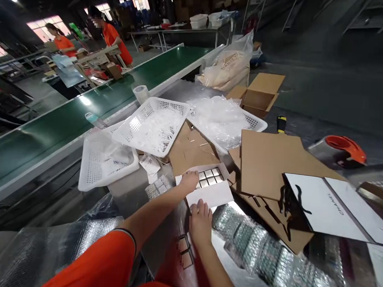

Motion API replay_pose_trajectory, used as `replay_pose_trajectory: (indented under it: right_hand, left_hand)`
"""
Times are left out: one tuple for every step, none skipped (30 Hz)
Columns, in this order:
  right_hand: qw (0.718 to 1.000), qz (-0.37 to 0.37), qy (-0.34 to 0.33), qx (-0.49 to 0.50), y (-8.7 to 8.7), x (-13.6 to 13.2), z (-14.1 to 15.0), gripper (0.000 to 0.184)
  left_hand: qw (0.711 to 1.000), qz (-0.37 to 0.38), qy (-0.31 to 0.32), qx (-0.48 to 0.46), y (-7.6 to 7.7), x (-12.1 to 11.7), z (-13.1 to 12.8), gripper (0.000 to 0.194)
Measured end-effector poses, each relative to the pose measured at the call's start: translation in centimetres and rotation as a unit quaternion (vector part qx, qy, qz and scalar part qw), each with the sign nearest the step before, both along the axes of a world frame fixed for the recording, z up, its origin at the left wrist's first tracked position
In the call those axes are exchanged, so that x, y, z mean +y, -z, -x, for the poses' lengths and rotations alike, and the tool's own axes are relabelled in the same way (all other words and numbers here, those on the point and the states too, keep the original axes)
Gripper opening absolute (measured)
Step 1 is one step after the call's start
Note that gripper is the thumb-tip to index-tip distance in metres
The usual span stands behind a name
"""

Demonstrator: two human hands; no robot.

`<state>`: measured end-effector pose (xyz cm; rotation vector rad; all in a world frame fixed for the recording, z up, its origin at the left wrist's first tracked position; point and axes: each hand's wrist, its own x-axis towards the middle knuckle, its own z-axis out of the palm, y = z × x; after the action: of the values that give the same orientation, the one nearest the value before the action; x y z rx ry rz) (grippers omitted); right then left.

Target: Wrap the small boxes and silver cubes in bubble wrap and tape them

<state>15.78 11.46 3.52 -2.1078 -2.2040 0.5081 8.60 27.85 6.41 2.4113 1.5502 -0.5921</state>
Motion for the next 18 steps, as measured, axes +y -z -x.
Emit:
replay_pose_trajectory:
  right_hand:
    - [1.000, 0.006, -0.004, -0.004, 0.0, 0.1, 0.0, 0.040]
    - [1.000, 0.011, -0.007, -0.007, 0.1, 0.1, 0.0, 0.040]
    - [1.000, 0.016, -0.009, -0.010, 0.1, 0.2, 0.0, 0.040]
    - [1.000, 0.021, -0.009, -0.013, 0.2, 0.2, 0.0, 0.040]
    - [0.999, 0.028, -0.009, -0.015, 0.2, 0.3, 0.0, 0.040]
    - [0.999, 0.035, -0.007, -0.017, 0.2, 0.3, 0.1, 0.041]
    - [0.999, 0.042, -0.005, -0.019, 0.2, 0.3, 0.2, 0.041]
    - [0.999, 0.048, -0.003, -0.020, 0.2, 0.4, 0.3, 0.042]
    - [0.999, 0.050, -0.002, -0.021, 0.1, 0.4, 0.4, 0.041]
    - [0.999, 0.050, -0.002, -0.022, 0.1, 0.4, 0.6, 0.041]
    - [0.999, 0.047, -0.002, -0.024, 0.1, 0.4, 0.7, 0.040]
    - [0.999, 0.044, -0.002, -0.027, 0.0, 0.5, 0.9, 0.040]
    - [0.999, 0.042, -0.002, -0.028, 0.0, 0.5, 1.0, 0.040]
    - [0.999, 0.042, -0.001, -0.028, -0.1, 0.6, 1.2, 0.040]
    - [0.999, 0.045, 0.000, -0.025, -0.2, 0.6, 1.3, 0.040]
    - [0.999, 0.048, 0.002, -0.021, -0.3, 0.7, 1.4, 0.040]
    - [0.999, 0.050, 0.004, -0.016, -0.5, 0.8, 1.6, 0.041]
    - [0.999, 0.050, 0.010, -0.012, -0.7, 0.8, 1.7, 0.041]
  left_hand:
    - [1.000, 0.006, 0.008, -0.001, -0.2, 0.1, 0.1, 0.078]
    - [1.000, 0.011, 0.016, -0.004, -0.5, 0.2, 0.1, 0.080]
    - [1.000, 0.015, 0.022, -0.006, -0.7, 0.2, 0.2, 0.081]
    - [0.999, 0.019, 0.027, -0.008, -0.9, 0.1, 0.3, 0.080]
    - [0.999, 0.021, 0.032, -0.010, -1.0, 0.0, 0.3, 0.077]
    - [0.999, 0.021, 0.038, -0.011, -1.1, -0.1, 0.4, 0.073]
    - [0.999, 0.016, 0.044, -0.013, -1.1, -0.3, 0.4, 0.068]
    - [0.999, 0.010, 0.050, -0.013, -1.0, -0.4, 0.4, 0.062]
    - [0.998, 0.003, 0.055, -0.012, -0.9, -0.6, 0.4, 0.057]
    - [0.998, -0.004, 0.057, -0.010, -0.7, -0.7, 0.4, 0.055]
    - [0.998, -0.007, 0.056, -0.008, -0.6, -0.7, 0.4, 0.055]
    - [0.999, -0.006, 0.053, -0.006, -0.4, -0.7, 0.4, 0.060]
    - [0.999, -0.001, 0.051, -0.004, -0.2, -0.6, 0.4, 0.066]
    - [0.999, 0.005, 0.048, -0.003, 0.0, -0.5, 0.4, 0.074]
    - [0.999, 0.008, 0.045, -0.004, 0.1, -0.4, 0.4, 0.082]
    - [0.999, 0.010, 0.042, -0.006, 0.2, -0.3, 0.3, 0.088]
    - [0.999, 0.009, 0.039, -0.008, 0.3, -0.2, 0.3, 0.094]
    - [0.999, 0.005, 0.035, -0.010, 0.3, -0.2, 0.2, 0.097]
